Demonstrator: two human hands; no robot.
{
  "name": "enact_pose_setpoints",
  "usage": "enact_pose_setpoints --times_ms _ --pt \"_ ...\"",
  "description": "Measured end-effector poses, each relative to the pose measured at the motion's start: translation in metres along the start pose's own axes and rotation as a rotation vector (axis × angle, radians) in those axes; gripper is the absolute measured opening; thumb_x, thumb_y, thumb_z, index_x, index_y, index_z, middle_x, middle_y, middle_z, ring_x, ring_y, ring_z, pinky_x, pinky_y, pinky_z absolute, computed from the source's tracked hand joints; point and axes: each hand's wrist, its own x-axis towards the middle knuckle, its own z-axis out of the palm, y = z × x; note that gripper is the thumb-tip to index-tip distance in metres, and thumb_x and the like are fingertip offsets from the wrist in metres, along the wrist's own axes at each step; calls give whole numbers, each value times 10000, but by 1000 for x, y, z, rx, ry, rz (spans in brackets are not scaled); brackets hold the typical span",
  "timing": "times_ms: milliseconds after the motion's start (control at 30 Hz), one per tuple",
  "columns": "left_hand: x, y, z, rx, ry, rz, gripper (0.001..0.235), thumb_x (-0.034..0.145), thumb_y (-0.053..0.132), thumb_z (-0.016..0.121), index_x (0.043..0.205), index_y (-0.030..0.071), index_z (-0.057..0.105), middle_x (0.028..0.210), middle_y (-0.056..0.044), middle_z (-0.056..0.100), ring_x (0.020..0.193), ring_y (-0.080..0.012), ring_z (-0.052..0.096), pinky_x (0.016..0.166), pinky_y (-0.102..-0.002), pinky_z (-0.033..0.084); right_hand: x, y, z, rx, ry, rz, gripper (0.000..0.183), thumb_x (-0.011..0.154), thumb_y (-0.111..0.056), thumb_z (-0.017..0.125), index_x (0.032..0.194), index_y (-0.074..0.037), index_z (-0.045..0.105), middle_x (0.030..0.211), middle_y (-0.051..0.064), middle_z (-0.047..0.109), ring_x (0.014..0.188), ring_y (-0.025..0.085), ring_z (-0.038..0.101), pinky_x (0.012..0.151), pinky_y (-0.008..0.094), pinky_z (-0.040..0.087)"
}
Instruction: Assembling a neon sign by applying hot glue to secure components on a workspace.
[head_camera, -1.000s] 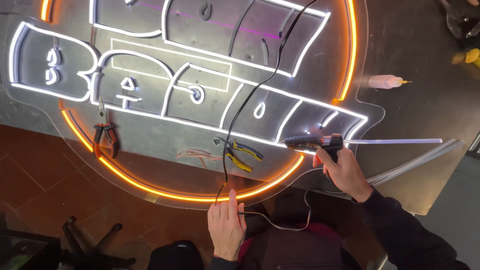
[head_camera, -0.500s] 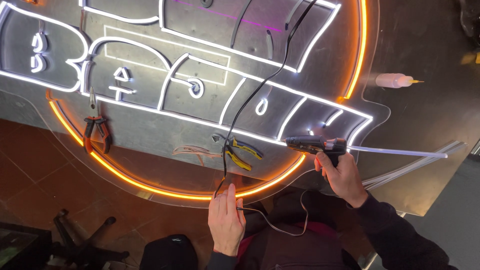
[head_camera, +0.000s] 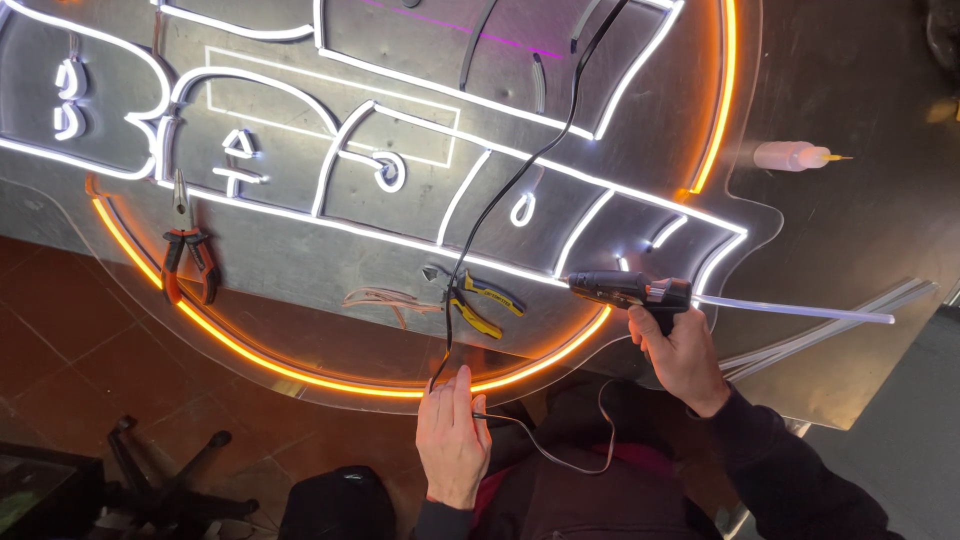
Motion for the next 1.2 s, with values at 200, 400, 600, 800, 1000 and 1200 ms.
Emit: enact_pose_setpoints --times_ms 200,400,600,800,1000,1200 --pt "-1 -1 1 -1 -10 -5 402 949 171 627 1313 3 603 1089 -126 676 1060 -311 632 1054 -491 470 0 -7 1 55 34 -13 296 1019 -322 596 958 -33 614 645 -10 594 568 54 568 520 244 470" --pt "2 0 0 5 -31 -4 411 939 167 625 1312 -3 598 1087 -124 673 1061 -318 630 1057 -493 466 3 2 -3 99 14 78 300 1036 -303 593 949 -22 650 639 12 603 544 63 564 496 249 467" --pt "2 0 -1 8 -24 3 390 950 151 617 1309 0 599 1107 -126 676 1078 -318 630 1052 -478 477 14 -9 -21 221 -118 177 369 1026 -330 534 992 -40 759 745 21 700 494 74 540 447 251 433" --pt "1 4 0 31 -47 11 393 945 133 620 1310 -9 599 1154 -146 685 1110 -353 624 1023 -446 489 26 -13 -30 269 -209 258 421 1031 -345 547 905 14 726 777 35 730 516 80 567 444 258 439" --pt "-1 8 3 52 -67 -12 382 956 138 606 1311 -4 604 1200 -154 688 1151 -362 630 1039 -449 488 32 -27 -35 292 -223 248 369 989 -351 547 1207 -57 596 699 8 646 484 69 514 428 253 423" --pt "3 12 3 55 -84 -12 362 963 117 583 1301 -10 611 1207 -147 691 1143 -350 641 1068 -451 482 30 -24 -33 204 -200 253 337 975 -374 568 1103 -67 624 655 -6 619 472 70 505 428 265 439"
